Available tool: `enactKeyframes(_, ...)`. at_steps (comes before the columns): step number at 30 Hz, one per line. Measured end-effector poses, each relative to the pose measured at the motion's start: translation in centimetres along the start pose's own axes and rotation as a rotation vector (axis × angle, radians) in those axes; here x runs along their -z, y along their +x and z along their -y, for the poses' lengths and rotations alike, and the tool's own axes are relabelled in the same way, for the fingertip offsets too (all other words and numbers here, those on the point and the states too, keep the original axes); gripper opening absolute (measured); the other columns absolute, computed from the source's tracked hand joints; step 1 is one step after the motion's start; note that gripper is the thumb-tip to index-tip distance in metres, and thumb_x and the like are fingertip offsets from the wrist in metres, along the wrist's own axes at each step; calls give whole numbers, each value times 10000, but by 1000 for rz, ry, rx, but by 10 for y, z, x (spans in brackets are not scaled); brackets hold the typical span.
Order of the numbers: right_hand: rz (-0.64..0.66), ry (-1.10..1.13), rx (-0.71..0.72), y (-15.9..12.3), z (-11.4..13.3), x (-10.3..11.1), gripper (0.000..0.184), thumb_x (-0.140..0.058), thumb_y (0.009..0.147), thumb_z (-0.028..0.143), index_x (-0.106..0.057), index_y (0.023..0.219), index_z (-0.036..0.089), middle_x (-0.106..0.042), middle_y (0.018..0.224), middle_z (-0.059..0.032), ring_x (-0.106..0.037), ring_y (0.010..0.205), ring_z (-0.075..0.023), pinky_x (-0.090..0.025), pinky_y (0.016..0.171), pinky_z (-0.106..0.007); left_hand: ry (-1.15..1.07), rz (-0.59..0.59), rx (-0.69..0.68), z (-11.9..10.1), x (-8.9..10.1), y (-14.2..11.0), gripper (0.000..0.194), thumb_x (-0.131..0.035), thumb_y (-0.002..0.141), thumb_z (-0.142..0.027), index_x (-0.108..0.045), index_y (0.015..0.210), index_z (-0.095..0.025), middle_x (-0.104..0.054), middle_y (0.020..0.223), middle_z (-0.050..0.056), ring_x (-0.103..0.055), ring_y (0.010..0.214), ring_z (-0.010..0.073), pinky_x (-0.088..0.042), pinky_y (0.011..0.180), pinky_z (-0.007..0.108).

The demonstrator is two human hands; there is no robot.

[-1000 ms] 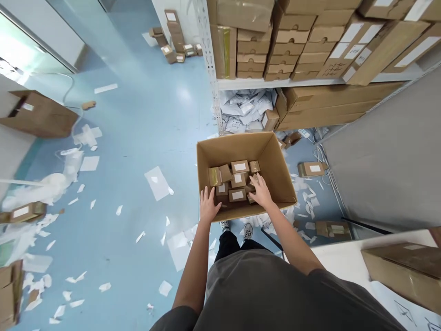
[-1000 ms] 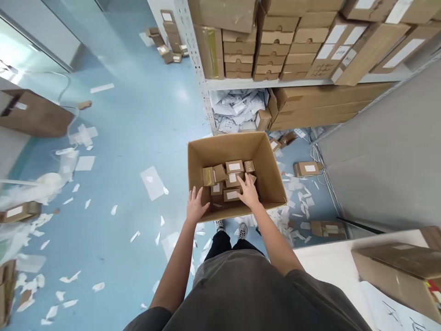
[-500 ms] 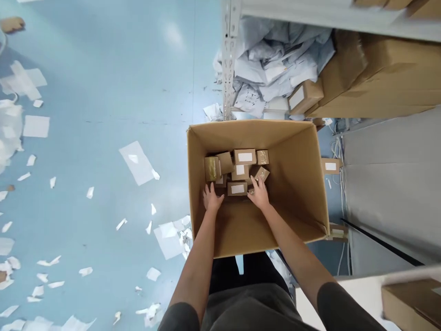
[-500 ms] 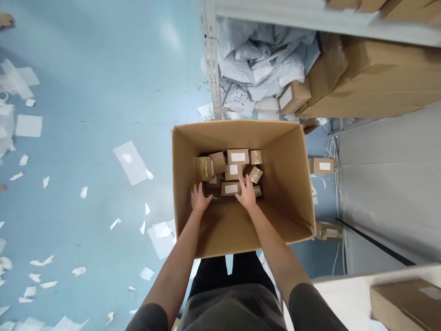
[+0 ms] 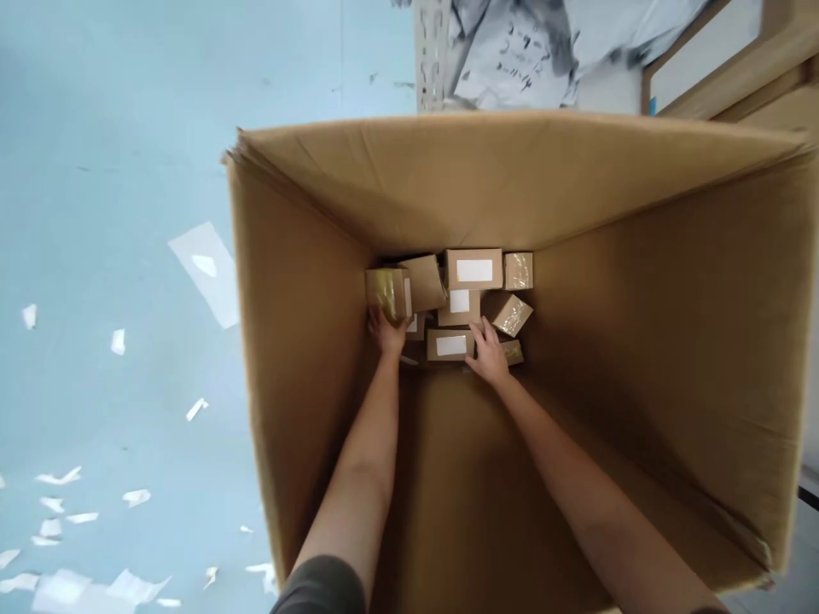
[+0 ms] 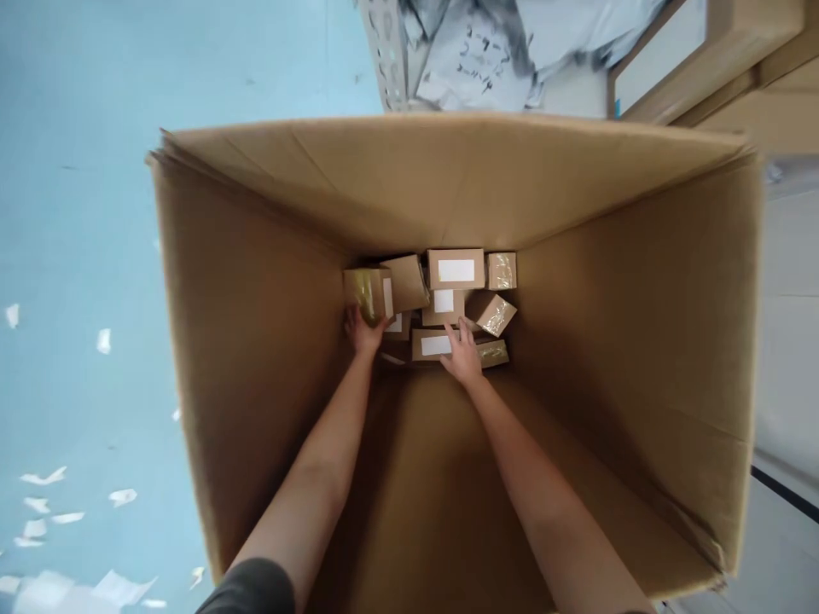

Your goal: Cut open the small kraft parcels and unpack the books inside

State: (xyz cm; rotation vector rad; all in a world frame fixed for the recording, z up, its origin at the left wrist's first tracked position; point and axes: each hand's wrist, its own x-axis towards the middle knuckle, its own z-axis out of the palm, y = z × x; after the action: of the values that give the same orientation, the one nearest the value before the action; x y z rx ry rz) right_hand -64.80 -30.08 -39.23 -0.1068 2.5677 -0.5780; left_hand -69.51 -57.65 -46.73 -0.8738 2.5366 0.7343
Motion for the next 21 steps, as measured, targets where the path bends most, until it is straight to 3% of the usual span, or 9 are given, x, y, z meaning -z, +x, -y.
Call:
enactKeyframes(3, 25, 18, -6, 6, -7, -18, 912, -721, 818, 243, -295, 1624, 262, -96, 1722, -112, -240, 1540, -366, -367, 1197, -521, -12, -47, 70, -2, -17, 10, 936, -853, 705, -525, -409, 1479, -241, -335, 1624, 182, -350, 1481, 387, -304, 1193, 581)
enactKeyframes(6, 40, 25, 4, 13, -8, -32, 905, -720, 829, 256, -291, 1626, 250, -88, 1724, -117, -247, 1534, -374, -364, 1197, -527, -40, -65, 96, -1, -30, 7, 771, -872, 670, -551, -536, 1310, -281, -377, 1559, 160, -353, 1456, 416, -332, 1145, 625)
enactKeyframes(9, 29, 26, 27, 21, -4, -43, 910, -704, 852, 268, -251, 1641, 241, -65, 1728, -118, -244, 1535, -376, -340, 1208, -538, -104, -107, 23, 4, -41, 2, 591, -867, 697, -495, -578, 1157, -263, -342, 1559, 143, -344, 1470, 353, -354, 1163, 516)
enactKeyframes(12, 22, 10, 27, 28, 1, -50, 954, -697, 865, 274, -172, 1661, 248, -6, 1734, -110, -249, 1533, -372, -336, 1210, -524, -177, -100, 35, 12, -48, -6, 671, -863, 702, -435, -508, 1240, -247, -437, 1466, 141, -452, 1382, 290, -405, 1130, 432)
enactKeyframes(15, 19, -35, 38, 29, 8, -49, 1008, -690, 873, 263, -77, 1673, 253, 67, 1735, -106, -217, 1547, -375, -321, 1214, -525, -119, -44, 45, 19, -49, -28, 849, -883, 648, -399, -432, 1343, -213, -526, 1346, 143, -508, 1302, 309, -425, 1104, 465)
enactKeyframes(17, 25, -84, 65, 27, 12, -44, 1039, -681, 877, 251, -15, 1674, 261, 113, 1732, -99, -142, 1569, -386, -276, 1227, -558, 13, -23, -2, 22, -45, -54, 866, -886, 619, -367, -449, 1348, -198, -488, 1410, 181, -473, 1333, 361, -413, 1108, 522)
enactKeyframes(21, 161, -199, 227, 20, 19, -33, 1151, -737, 811, 195, 23, 1667, 314, 175, 1725, -68, 25, 1581, -412, -145, 1242, -625, 272, 140, -299, 28, -33, -109, 755, -827, 639, -235, -527, 1331, -203, -387, 1551, 202, -389, 1412, 407, -313, 1178, 586)
